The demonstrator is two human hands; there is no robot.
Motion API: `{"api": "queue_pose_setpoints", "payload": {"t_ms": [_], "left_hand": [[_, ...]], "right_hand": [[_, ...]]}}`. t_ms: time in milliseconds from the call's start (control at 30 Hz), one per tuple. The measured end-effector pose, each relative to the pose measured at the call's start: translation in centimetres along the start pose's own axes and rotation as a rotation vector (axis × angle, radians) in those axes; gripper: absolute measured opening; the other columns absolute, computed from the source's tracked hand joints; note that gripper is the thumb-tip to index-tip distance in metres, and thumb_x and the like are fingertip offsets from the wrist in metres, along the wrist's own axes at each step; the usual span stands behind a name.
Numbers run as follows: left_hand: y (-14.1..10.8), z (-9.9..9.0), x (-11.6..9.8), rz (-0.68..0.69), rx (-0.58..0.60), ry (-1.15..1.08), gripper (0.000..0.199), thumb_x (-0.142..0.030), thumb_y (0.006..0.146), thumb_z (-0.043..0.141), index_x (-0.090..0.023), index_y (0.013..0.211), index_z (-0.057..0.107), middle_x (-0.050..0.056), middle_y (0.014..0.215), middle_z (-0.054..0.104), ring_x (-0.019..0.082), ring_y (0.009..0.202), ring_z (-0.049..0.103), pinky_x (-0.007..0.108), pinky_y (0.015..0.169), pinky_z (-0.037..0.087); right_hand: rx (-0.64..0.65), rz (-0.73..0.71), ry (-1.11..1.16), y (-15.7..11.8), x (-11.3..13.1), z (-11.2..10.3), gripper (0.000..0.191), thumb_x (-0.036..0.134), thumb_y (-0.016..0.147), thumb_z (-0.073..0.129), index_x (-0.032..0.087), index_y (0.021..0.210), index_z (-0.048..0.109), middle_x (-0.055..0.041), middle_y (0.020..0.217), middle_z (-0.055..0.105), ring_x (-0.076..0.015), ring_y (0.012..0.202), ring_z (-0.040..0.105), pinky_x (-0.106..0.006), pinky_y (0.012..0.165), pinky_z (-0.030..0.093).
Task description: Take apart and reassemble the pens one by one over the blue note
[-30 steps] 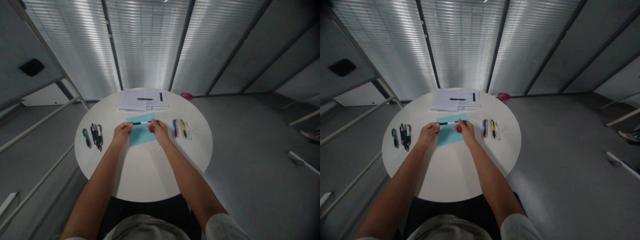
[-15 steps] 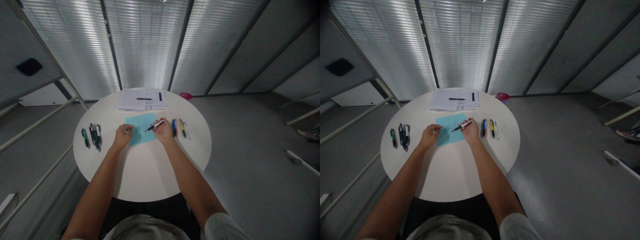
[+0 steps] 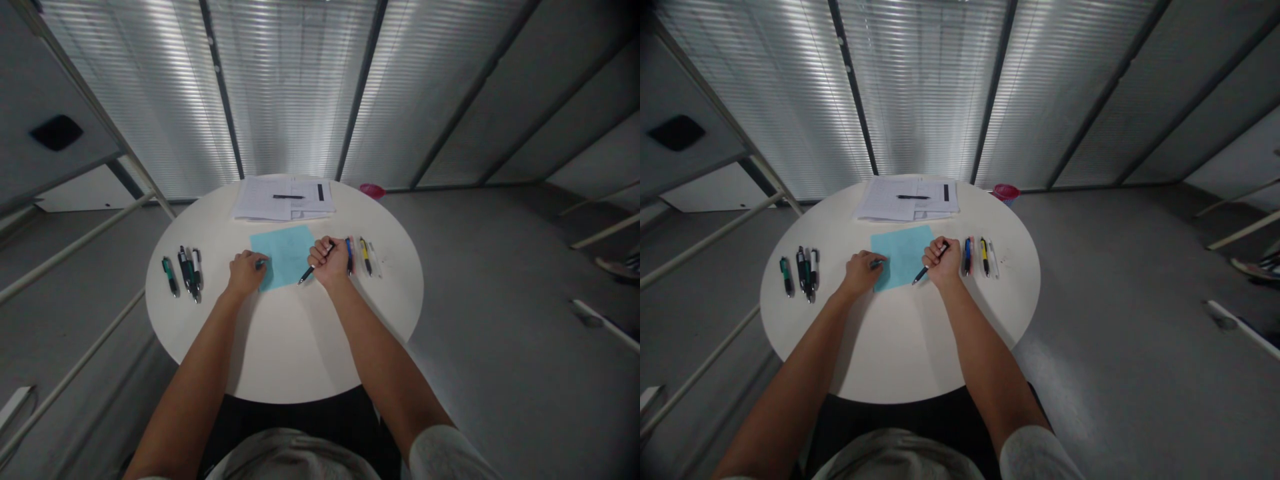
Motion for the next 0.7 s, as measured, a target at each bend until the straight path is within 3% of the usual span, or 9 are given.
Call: {"api": "queue_pose_setpoints", "payload": {"t_ms": [200,433,567,633,700], "left_hand": [[-0.11,0.81,-0.46,-0.042,0.177,0.412,0.033,-0.028,0.081,0.054,-0.028,0.108,0.073,0.009,0.111,0.064,0.028,0.105,0.055,0.041,0.091,0.040],[-0.14,0.80,-0.86,-0.036,0.196,0.457,0.033,-0.028,0.082,0.053,-0.029,0.109,0.073,0.008,0.113,0.064,0.029,0.107,0.056,0.042,0.092,0.042],[-0.24,0.78,-1.01,-0.033,0.200,0.461,0.033,-0.029,0.083,0.053,-0.028,0.110,0.073,0.009,0.112,0.065,0.027,0.105,0.056,0.040,0.092,0.042],[-0.26,0.76,-1.06,-0.031,0.201,0.463,0.033,-0.030,0.083,0.053,-0.028,0.110,0.073,0.009,0.112,0.065,0.028,0.105,0.056,0.040,0.091,0.041],[-0.26,0.74,-1.09,-0.029,0.202,0.462,0.033,-0.030,0.083,0.053,-0.029,0.109,0.073,0.009,0.112,0.065,0.028,0.105,0.056,0.041,0.091,0.041]], "right_hand": [[0.101,0.038,0.205,-0.07,-0.57,0.38,0.035,0.047,0.085,0.043,0.022,0.060,0.038,0.0065,0.050,0.031,-0.0079,0.040,0.025,-0.019,0.036,0.023],[0.055,0.020,0.180,0.14,-0.12,0.09,0.031,0.036,0.081,0.045,0.021,0.056,0.035,0.0075,0.047,0.027,-0.0068,0.037,0.019,-0.019,0.033,0.017],[0.027,-0.042,0.127,-0.15,0.24,0.77,0.023,0.031,0.077,0.059,0.020,0.065,0.043,0.0078,0.056,0.040,-0.0039,0.038,0.024,-0.016,0.033,0.016],[-0.003,-0.060,0.058,-0.20,0.08,0.94,0.023,0.027,0.072,0.068,0.020,0.068,0.046,0.0090,0.057,0.039,-0.0029,0.038,0.024,-0.015,0.033,0.015],[-0.028,-0.063,-0.031,-0.09,-0.25,0.93,0.024,0.034,0.074,0.071,0.020,0.068,0.052,0.0093,0.053,0.034,-0.0036,0.039,0.028,-0.015,0.034,0.019]]}}
Point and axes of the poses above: each hand's wrist, its own y-axis towards the middle knuckle, its own z-axis out of the palm, x = y × z, the point moved 8 cm from there along y, towards the middle knuckle
